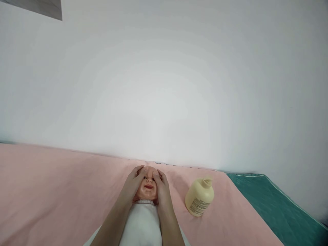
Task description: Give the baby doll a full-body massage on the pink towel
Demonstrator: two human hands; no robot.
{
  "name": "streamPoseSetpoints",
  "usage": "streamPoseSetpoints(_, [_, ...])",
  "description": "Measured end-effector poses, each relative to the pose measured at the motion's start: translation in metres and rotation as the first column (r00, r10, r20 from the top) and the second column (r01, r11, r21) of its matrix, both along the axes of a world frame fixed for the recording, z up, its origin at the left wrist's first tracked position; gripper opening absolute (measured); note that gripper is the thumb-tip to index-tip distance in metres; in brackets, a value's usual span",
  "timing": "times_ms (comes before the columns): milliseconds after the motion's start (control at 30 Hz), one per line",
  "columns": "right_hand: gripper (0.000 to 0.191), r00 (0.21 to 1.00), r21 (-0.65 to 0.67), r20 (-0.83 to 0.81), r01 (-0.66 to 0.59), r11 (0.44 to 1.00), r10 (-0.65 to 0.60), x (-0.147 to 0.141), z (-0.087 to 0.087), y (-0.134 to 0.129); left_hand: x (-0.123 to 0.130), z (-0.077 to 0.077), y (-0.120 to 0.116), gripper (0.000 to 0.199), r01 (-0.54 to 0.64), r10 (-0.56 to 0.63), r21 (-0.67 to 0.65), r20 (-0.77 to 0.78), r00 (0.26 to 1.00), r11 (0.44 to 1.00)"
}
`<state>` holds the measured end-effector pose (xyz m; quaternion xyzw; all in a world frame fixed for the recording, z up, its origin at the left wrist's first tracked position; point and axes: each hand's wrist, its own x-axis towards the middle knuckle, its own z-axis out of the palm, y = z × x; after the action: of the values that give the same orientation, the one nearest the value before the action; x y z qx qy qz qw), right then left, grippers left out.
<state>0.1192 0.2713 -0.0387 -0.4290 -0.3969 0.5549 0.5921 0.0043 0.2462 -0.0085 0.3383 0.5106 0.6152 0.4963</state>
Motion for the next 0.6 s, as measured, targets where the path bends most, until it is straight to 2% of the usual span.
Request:
streamPoseSetpoints(100, [0.054,0.999,-0.015,0.045,0.011,1.000,-0.011,0.001,0.004,-0.004,-0.001,0.011,-0.005,0.051,0.013,-0.015,-0.066,-0.037,0.999,0.998])
streamPoseSetpoints(200, [0.051,0.996,-0.025,0.078,0.033,0.999,-0.031,0.002,0.004,-0.004,-0.001,0.014,-0.006,0.051,0.012,-0.017,-0.089,-0.057,0.998,0.996])
streamPoseSetpoints(467, [0.041,0.999,-0.006,0.025,0.031,1.000,-0.031,0.003,-0.004,0.004,-0.001,-0.005,0.005,0.037,0.011,-0.011,-0.037,-0.003,1.000,0.999])
streamPoseSetpoints(600, [0.040,0.999,0.001,0.006,0.041,0.999,-0.041,0.005,-0.009,0.010,-0.002,-0.006,0.006,0.034,-0.016,0.016,0.003,0.038,0.999,1.000])
